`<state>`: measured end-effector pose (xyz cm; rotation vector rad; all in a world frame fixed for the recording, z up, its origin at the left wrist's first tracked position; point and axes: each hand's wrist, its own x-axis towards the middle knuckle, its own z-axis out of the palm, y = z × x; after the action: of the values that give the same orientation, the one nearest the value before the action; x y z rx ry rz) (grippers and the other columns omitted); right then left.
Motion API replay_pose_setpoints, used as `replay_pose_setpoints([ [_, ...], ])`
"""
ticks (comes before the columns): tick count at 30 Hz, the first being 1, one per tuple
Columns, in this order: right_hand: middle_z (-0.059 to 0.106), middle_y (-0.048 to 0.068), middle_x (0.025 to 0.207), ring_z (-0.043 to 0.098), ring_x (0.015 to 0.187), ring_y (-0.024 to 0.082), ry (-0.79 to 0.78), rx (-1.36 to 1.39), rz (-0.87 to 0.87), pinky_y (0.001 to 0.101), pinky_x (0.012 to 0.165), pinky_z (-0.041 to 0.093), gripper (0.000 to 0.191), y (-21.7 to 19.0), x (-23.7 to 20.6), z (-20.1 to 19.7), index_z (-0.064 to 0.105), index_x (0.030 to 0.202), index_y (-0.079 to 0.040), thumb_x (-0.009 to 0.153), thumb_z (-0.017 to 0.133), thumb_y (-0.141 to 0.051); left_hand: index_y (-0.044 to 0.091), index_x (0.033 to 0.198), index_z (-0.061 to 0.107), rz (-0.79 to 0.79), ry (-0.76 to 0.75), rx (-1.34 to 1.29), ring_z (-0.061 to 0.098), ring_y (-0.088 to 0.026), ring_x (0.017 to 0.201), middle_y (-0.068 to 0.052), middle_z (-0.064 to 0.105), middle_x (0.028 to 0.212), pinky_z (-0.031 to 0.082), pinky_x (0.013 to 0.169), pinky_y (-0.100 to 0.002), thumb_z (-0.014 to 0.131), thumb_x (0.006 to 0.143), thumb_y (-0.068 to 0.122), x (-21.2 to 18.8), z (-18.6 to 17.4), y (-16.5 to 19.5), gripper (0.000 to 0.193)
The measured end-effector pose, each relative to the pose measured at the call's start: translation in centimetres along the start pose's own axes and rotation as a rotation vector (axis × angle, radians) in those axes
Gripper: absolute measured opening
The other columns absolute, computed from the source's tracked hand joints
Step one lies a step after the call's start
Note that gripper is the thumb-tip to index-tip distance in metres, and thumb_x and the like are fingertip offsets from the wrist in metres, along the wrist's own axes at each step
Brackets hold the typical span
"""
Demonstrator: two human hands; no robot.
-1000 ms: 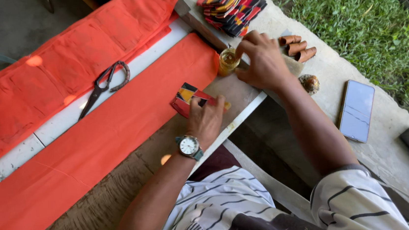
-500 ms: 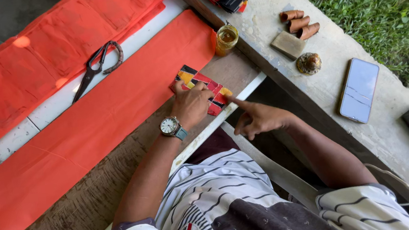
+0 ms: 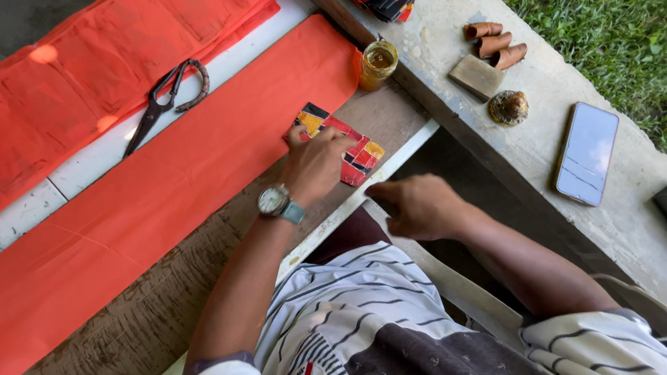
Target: The person repeatedly picks small patterned fabric squares, applies adhesive from a small jar using a finger, and presses each square onto a long orange fabric strip laid on a wooden workbench. The person continues this one-at-a-time process, building a patterned row along the strip.
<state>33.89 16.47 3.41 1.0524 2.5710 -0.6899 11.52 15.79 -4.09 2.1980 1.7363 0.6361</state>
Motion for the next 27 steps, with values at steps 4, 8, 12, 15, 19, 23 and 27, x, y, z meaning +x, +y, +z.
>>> replay_pose_setpoints([
  [4,0.073,0.010,0.098,0.070,0.099,0.030,0.356,-0.007,-0.135,0.0461,0.092,0.052,0.078,0.8,1.0,-1.3,0.048,0.151,-0.019,0.079,0.077,-0.025,0.012,0.118,0.072,-0.069,0.333,-0.142,0.066,-0.019,0.104,-0.003,0.073,0.113,0.028,0.109,-0.054,0.064,0.097,0.013,-2.2,-2.9,-1.4,0.023],
  [8,0.070,0.013,0.116,0.051,0.134,0.039,0.452,-0.220,-0.407,0.0705,0.107,0.025,0.110,0.6,5.3,0.4,0.034,0.154,-0.006,0.059,0.086,-0.027,0.009,0.121,0.070,-0.177,0.516,-0.138,0.066,-0.026,0.110,-0.007,0.073,0.115,0.033,0.108,-0.049,0.068,0.099,0.019,-4.8,-5.3,-3.6,0.025],
  [12,0.070,0.010,0.113,0.055,0.123,0.029,0.447,-0.181,-0.443,0.0697,0.109,0.021,0.098,2.4,5.6,2.5,0.032,0.157,-0.012,0.073,0.082,-0.024,0.006,0.124,0.069,-0.367,0.540,-0.277,0.069,-0.026,0.110,-0.009,0.073,0.116,0.050,0.099,-0.044,0.071,0.097,0.027,-8.1,-6.0,-6.4,0.034],
  [15,0.072,0.004,0.103,0.060,0.119,0.024,0.467,-0.282,-0.433,0.0644,0.115,0.026,0.089,3.6,5.0,3.3,0.037,0.156,-0.017,0.076,0.078,-0.016,0.004,0.127,0.067,-0.482,0.526,-0.462,0.071,-0.023,0.111,-0.010,0.074,0.115,0.057,0.093,-0.041,0.074,0.095,0.029,-9.6,-5.2,-7.7,0.042],
  [19,0.071,0.001,0.094,0.064,0.111,0.022,0.585,-0.275,-0.429,0.0580,0.114,0.031,0.079,3.6,4.9,3.1,0.041,0.155,-0.017,0.084,0.076,-0.014,0.003,0.131,0.062,-0.608,0.471,-0.694,0.069,-0.020,0.113,-0.011,0.072,0.115,0.060,0.086,-0.039,0.075,0.087,0.028,-10.0,-4.3,-7.8,0.052],
  [23,0.071,0.002,0.088,0.064,0.096,0.024,0.774,0.076,-0.328,0.0541,0.108,0.039,0.085,3.4,4.7,1.9,0.039,0.149,-0.010,0.072,0.077,-0.004,0.001,0.137,0.055,-0.447,0.545,-0.608,0.065,-0.027,0.119,-0.015,0.069,0.121,0.053,0.099,-0.041,0.080,0.084,0.027,-10.3,-4.0,-7.0,0.065],
  [27,0.066,0.004,0.098,0.066,0.096,0.016,0.974,0.705,-0.241,0.0366,0.095,0.055,0.092,4.9,3.5,0.9,0.024,0.158,-0.008,0.081,0.072,0.006,0.004,0.139,0.058,-0.431,0.567,0.010,0.054,-0.037,0.130,-0.018,0.061,0.138,0.040,0.110,-0.053,0.081,0.086,0.033,-13.3,-5.3,-8.5,0.065],
])
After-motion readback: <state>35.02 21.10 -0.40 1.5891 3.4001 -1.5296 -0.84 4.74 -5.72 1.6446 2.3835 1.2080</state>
